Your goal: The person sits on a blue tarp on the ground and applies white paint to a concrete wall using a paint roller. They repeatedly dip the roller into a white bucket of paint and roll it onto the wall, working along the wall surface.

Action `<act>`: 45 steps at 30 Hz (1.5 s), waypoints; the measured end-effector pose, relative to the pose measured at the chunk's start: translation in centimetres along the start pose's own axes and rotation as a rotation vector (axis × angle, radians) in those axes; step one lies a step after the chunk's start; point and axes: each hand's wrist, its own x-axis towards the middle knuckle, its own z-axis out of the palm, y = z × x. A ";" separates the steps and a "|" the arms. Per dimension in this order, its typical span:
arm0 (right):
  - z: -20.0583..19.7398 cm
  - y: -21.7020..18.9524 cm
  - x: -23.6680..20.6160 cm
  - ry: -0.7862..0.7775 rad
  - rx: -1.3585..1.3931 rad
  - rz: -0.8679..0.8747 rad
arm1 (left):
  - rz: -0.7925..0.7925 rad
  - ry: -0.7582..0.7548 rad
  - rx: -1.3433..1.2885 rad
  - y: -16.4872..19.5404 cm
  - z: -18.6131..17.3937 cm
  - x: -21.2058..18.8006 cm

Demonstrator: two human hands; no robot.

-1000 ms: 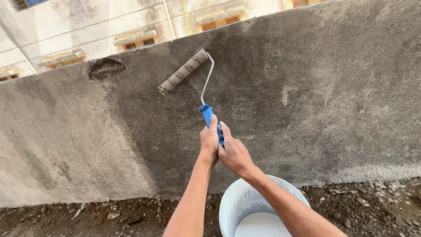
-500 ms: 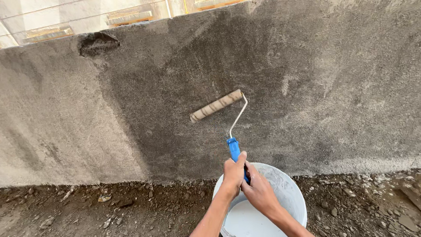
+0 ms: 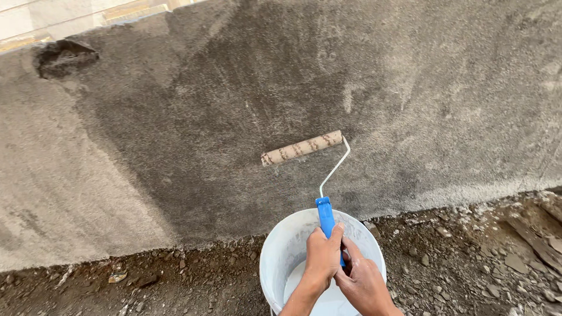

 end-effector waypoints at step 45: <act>-11.4 5.0 4.3 0.081 0.288 0.147 | 0.031 0.037 0.080 -2.7 14.3 6.3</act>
